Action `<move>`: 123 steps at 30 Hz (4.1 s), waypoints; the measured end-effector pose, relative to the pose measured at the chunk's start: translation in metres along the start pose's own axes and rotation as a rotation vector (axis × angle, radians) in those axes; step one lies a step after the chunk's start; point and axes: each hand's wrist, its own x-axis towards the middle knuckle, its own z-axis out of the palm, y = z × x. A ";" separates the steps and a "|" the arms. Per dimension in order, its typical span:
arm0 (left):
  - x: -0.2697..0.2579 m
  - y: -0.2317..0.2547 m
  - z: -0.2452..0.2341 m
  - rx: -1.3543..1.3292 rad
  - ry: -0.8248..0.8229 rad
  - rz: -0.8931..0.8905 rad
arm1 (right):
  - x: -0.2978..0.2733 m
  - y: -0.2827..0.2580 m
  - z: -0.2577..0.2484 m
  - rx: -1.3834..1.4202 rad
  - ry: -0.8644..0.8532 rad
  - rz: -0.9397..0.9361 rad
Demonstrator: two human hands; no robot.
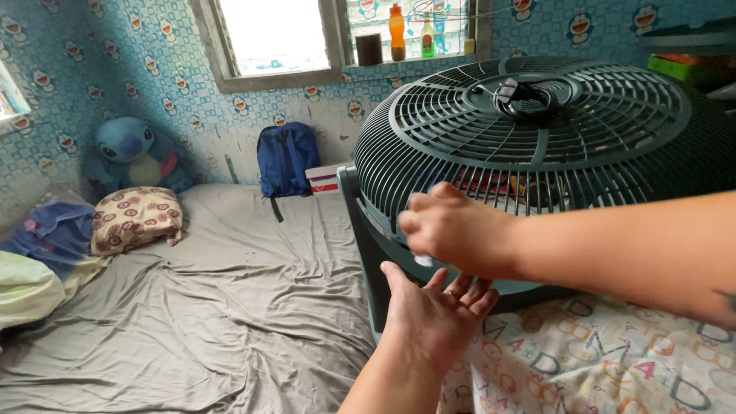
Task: The person wipes the exterior grill of a standing fan with a white cloth. They rotate the fan head to reach different sections and continue wiping the surface throughout the clip.
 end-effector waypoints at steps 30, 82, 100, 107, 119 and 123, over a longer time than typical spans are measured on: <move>0.032 -0.015 0.025 -0.054 0.383 0.047 | -0.231 -0.047 -0.045 0.117 0.336 0.885; 0.009 0.030 0.014 0.121 0.090 0.053 | 0.003 0.024 -0.024 0.454 0.231 0.281; 0.025 0.076 0.001 0.225 -0.003 -0.056 | 0.015 0.017 -0.028 0.205 0.314 0.376; 0.020 0.067 0.011 0.170 0.026 -0.016 | -0.004 -0.011 -0.025 0.354 0.211 0.324; 0.028 0.038 0.014 0.068 0.141 0.197 | -0.033 0.065 -0.063 0.481 0.199 0.303; 0.026 0.032 0.012 0.074 0.133 0.265 | -0.026 0.026 -0.042 0.431 0.089 0.128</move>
